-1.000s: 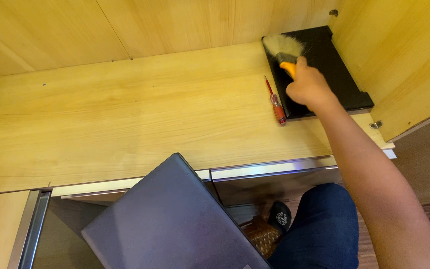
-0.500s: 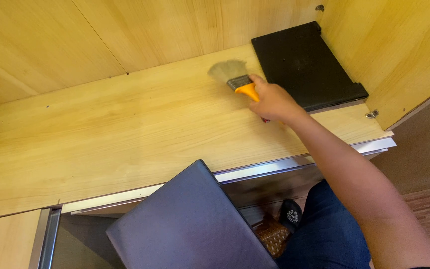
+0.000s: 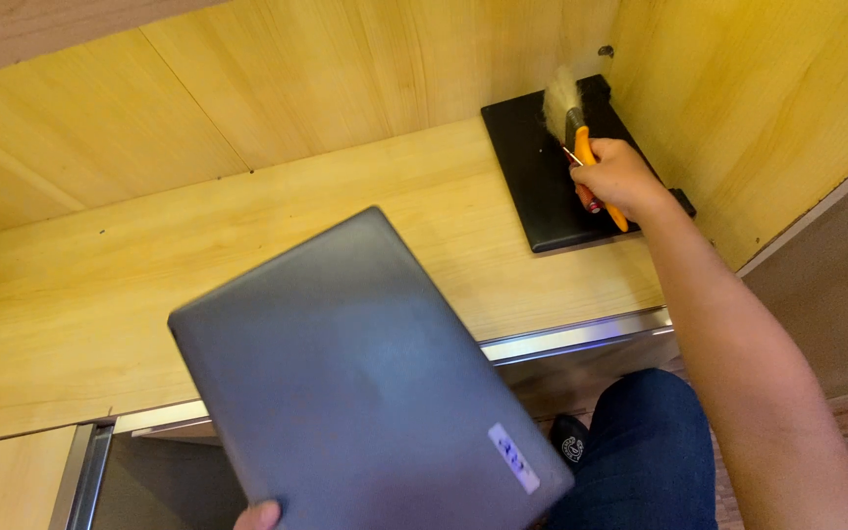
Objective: Completing the assembly of one laptop by connecting internal cables and closing the case, then starting work on a second laptop by prying it open.
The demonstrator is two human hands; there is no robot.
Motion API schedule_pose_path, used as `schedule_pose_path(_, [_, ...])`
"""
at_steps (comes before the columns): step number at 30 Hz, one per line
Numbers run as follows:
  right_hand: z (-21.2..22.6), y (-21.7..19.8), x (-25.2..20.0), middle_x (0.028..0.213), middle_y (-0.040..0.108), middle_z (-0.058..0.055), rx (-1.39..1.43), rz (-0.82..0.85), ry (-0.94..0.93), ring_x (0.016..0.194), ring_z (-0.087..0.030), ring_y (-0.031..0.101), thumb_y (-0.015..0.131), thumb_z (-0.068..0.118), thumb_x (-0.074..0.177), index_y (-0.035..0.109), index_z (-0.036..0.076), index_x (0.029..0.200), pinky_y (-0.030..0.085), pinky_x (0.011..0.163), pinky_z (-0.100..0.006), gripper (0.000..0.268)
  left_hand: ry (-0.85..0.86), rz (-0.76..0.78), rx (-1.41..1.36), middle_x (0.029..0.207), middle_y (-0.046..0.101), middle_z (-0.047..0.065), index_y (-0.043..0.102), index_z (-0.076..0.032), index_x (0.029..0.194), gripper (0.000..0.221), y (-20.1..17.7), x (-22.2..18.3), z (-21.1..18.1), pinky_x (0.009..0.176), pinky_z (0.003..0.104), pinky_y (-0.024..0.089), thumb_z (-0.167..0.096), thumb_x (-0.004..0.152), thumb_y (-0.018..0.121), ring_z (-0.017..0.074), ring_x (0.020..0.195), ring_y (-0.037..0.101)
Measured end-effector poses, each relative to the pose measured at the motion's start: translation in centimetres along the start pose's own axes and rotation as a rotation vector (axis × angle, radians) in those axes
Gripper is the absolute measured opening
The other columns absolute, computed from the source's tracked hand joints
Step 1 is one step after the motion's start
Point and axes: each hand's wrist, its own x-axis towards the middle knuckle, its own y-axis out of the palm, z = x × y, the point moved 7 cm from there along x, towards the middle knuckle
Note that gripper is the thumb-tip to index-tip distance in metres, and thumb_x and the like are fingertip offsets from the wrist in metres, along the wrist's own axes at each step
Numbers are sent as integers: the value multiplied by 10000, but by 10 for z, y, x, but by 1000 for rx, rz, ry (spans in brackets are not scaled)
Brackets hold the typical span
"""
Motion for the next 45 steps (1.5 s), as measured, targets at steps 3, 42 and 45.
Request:
schedule_pose_path(3, [33, 1, -7, 974, 659, -247, -631, -32, 10, 927, -382, 648, 614, 175, 820, 546, -9, 1330, 502, 741, -500, 546, 37, 15, 12, 665, 665, 35, 616, -184, 903, 62, 12, 72, 31, 537, 230, 451, -196, 852, 582, 89, 583, 582])
schedule_pose_path(42, [70, 87, 45, 818, 650, -210, -856, 108, -468, 889, -433, 612, 608, 20, 829, 692, 32, 875, 477, 835, -485, 97, -248, -161, -960, 1046, 693, 133, 633, -46, 1073, 393, 0, 150, 91, 823, 478, 472, -166, 704, 564, 319, 942, 629])
schedule_pose_path(45, [45, 44, 51, 779, 638, -144, -804, -24, -393, 853, -360, 605, 685, 45, 805, 701, 56, 872, 467, 801, -442, 70, -257, -164, -907, 1006, 700, 120, 631, -88, 1033, 348, -2, 145, 95, 784, 449, 485, -170, 703, 558, 293, 884, 633])
